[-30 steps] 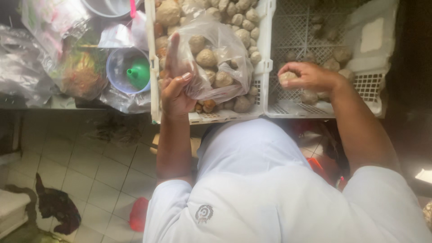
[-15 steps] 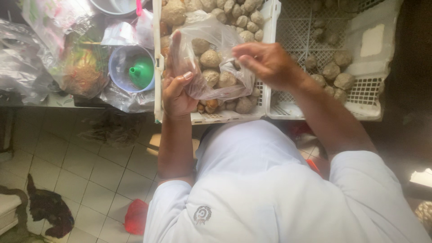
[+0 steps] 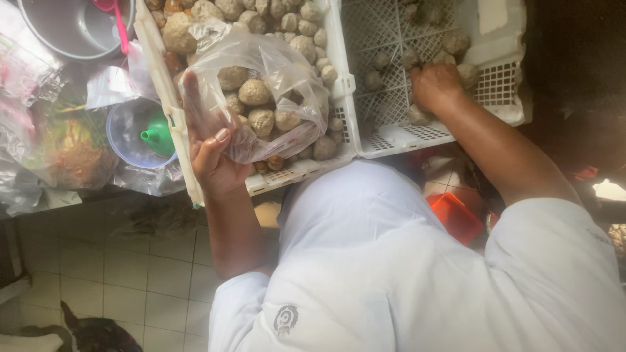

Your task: The person picks meatballs from white crates and places them into a clear plastic bag. They then hand the bag to another person and continue packing more meatballs into a new bag.

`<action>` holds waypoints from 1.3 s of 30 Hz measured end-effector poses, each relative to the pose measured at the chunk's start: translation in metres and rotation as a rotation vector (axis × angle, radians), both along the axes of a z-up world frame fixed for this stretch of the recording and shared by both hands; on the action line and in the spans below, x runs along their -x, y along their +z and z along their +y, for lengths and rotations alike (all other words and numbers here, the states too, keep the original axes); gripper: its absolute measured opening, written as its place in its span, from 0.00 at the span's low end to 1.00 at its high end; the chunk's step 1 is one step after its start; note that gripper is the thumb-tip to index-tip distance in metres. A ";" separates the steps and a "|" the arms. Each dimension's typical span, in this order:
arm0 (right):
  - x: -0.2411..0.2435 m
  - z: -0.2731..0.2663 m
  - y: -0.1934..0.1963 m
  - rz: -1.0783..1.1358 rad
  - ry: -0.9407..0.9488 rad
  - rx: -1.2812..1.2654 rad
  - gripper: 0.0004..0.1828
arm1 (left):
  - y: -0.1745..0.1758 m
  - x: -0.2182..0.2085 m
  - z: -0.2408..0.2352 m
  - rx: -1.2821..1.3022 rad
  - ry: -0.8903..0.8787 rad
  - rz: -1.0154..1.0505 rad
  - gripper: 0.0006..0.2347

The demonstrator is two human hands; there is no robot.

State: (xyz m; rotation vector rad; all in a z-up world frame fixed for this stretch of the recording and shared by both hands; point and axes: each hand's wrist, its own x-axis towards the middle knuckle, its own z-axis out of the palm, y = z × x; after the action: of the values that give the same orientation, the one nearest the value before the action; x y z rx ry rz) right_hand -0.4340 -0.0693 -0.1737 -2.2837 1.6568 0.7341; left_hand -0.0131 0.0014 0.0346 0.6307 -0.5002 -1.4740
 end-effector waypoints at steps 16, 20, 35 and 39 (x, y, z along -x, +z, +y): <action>-0.145 -0.017 0.158 -1.794 -0.118 -1.116 0.32 | -0.034 -0.016 0.003 0.229 -0.149 0.054 0.38; -0.232 -0.017 0.162 -1.465 -0.065 -0.714 0.34 | -0.025 -0.017 0.005 0.198 -0.136 0.022 0.38; -0.044 -0.023 0.118 -0.822 -0.336 -0.088 0.20 | -0.030 -0.019 0.004 0.240 -0.140 0.017 0.37; -0.018 -0.003 0.082 -0.173 -0.192 -0.276 0.27 | -0.025 -0.014 0.004 0.128 -0.076 0.046 0.42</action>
State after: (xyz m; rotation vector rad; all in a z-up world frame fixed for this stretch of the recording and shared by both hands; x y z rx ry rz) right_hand -0.4158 -0.0718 -0.0920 -1.9118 1.5601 0.6556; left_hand 0.0005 0.0050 0.0095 0.4802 -0.5827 -1.5118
